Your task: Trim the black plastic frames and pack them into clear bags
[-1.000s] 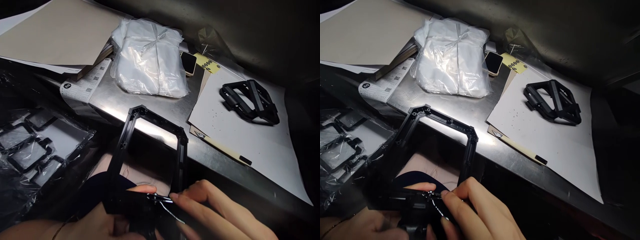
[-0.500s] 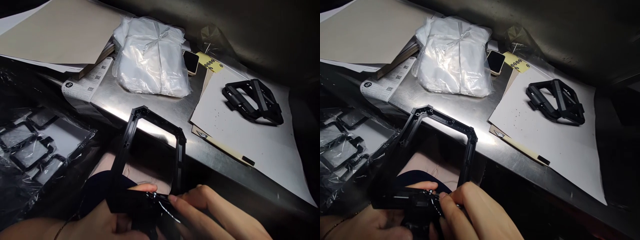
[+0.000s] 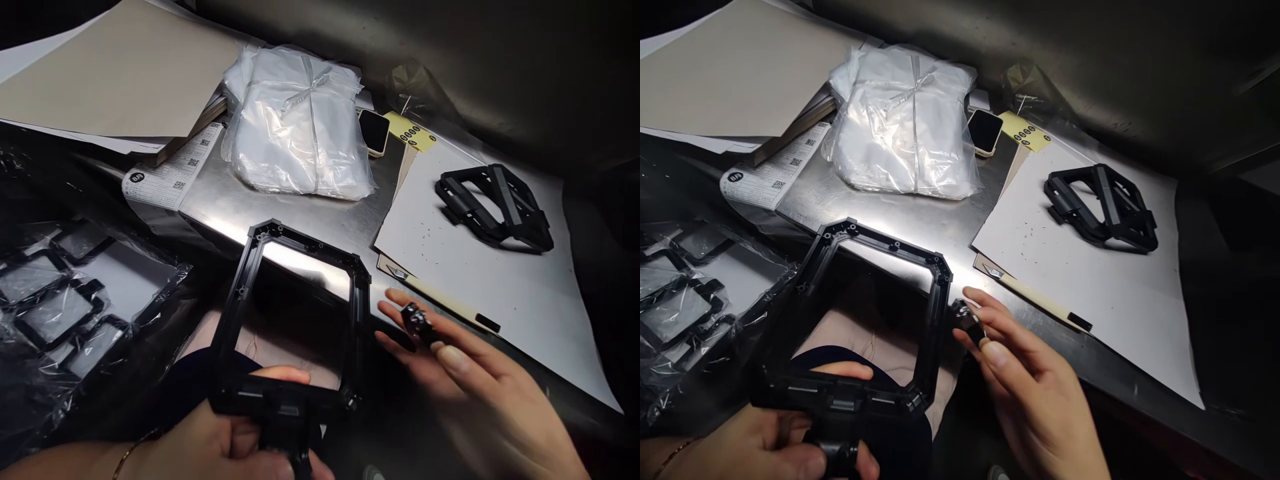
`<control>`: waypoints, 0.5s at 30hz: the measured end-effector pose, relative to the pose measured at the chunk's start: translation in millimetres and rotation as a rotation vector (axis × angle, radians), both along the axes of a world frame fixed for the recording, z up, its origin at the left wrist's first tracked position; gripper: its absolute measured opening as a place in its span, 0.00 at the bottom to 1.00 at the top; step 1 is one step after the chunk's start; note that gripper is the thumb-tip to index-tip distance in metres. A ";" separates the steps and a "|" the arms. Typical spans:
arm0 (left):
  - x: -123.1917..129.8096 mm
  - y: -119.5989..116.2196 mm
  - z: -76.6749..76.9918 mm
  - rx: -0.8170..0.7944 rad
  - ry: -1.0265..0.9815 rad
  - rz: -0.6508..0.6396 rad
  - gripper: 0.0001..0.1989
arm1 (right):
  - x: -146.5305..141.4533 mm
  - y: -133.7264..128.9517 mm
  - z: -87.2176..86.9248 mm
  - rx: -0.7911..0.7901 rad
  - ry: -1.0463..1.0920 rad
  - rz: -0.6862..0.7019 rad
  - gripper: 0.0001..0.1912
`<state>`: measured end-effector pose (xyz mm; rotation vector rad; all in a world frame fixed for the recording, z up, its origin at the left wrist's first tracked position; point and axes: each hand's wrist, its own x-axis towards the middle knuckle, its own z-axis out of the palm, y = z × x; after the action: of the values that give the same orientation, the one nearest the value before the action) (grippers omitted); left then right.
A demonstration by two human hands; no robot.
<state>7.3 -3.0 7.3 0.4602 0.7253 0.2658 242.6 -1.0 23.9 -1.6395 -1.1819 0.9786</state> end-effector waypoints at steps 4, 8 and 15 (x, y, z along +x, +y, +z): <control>1.0 3.4 -4.0 0.044 -0.023 -0.133 0.23 | -14.3 -3.2 -1.3 -0.253 0.291 0.010 0.10; -2.0 7.1 -7.3 0.151 -0.126 -0.054 0.28 | -16.0 -13.9 0.2 -0.312 0.167 -0.002 0.12; -8.7 3.4 0.3 -0.031 -0.127 -0.054 0.27 | 13.9 -35.4 -10.3 -0.126 -0.276 0.154 0.11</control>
<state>-1.4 0.4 7.7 0.4291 0.5916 0.2311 256.5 -36.4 13.6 -1.8498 -1.4743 0.9588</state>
